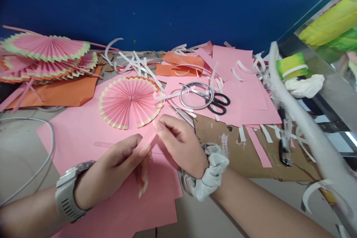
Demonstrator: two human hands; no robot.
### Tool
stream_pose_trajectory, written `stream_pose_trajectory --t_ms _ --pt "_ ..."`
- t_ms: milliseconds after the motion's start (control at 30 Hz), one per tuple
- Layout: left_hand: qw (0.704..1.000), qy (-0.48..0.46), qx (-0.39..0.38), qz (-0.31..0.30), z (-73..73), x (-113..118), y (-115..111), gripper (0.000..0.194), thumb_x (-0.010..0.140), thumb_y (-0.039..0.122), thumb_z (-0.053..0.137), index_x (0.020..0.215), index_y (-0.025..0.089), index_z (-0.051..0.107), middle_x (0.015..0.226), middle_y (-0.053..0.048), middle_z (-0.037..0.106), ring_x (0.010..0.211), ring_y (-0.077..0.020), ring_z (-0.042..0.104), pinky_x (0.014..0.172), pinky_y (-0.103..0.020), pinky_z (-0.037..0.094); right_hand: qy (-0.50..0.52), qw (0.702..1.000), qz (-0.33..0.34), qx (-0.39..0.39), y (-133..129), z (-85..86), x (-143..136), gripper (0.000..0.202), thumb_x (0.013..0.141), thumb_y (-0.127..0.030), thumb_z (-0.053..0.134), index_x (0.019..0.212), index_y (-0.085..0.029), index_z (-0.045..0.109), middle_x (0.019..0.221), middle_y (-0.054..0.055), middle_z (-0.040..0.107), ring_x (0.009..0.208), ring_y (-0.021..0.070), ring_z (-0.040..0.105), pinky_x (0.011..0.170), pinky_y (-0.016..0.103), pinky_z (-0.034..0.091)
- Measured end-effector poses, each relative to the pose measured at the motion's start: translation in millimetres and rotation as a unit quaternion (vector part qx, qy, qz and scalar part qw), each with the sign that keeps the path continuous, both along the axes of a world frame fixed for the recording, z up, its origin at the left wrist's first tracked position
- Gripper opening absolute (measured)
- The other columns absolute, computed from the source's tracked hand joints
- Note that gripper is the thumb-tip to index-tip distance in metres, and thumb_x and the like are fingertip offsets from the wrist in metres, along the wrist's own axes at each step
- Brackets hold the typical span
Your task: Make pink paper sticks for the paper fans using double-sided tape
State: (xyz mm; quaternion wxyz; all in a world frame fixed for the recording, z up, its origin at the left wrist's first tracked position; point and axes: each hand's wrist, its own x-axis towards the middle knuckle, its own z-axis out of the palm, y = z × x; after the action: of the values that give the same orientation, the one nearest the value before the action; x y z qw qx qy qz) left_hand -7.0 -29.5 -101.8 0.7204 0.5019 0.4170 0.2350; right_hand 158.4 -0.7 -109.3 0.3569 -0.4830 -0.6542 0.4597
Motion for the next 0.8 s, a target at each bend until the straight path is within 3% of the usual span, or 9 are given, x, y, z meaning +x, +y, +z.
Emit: stream_pose_trajectory --t_ms 400,633,800 --pt "1.000 0.005 0.019 -0.009 -1.1 0.2 -1.7 0.030 0.095 0.040 0.031 0.075 0.019 0.039 0.058 0.002 0.058 0.048 -0.0104 0.058 0.052 -0.024 0.048 0.011 1.000 -0.014 0.017 0.1 -2.4 1.2 0.034 0.094 -0.030 0.039 0.061 -0.019 0.036 0.060 -0.004 0.034 0.055 0.0091 0.032 0.051 0.025 0.028" --pt "0.993 0.096 0.071 0.006 -1.9 0.0 -7.6 0.027 0.093 0.042 0.037 0.077 0.020 0.039 0.053 0.005 0.054 0.047 -0.0088 0.052 0.052 -0.022 0.041 -0.006 0.999 -0.016 0.039 0.1 -1.2 0.9 0.033 0.094 -0.028 0.039 0.062 -0.019 0.036 0.060 -0.004 0.034 0.055 0.0096 0.032 0.052 0.026 0.028" --pt "0.993 0.091 0.066 0.018 -4.4 -0.3 -8.3 0.031 0.094 0.044 0.032 0.074 0.021 0.037 0.051 0.006 0.051 0.042 -0.0072 0.047 0.048 -0.020 0.039 -0.011 0.999 -0.022 0.047 -0.7 0.1 -0.2 0.033 0.093 -0.028 0.040 0.061 -0.019 0.036 0.059 -0.004 0.033 0.054 0.0088 0.032 0.051 0.025 0.028"
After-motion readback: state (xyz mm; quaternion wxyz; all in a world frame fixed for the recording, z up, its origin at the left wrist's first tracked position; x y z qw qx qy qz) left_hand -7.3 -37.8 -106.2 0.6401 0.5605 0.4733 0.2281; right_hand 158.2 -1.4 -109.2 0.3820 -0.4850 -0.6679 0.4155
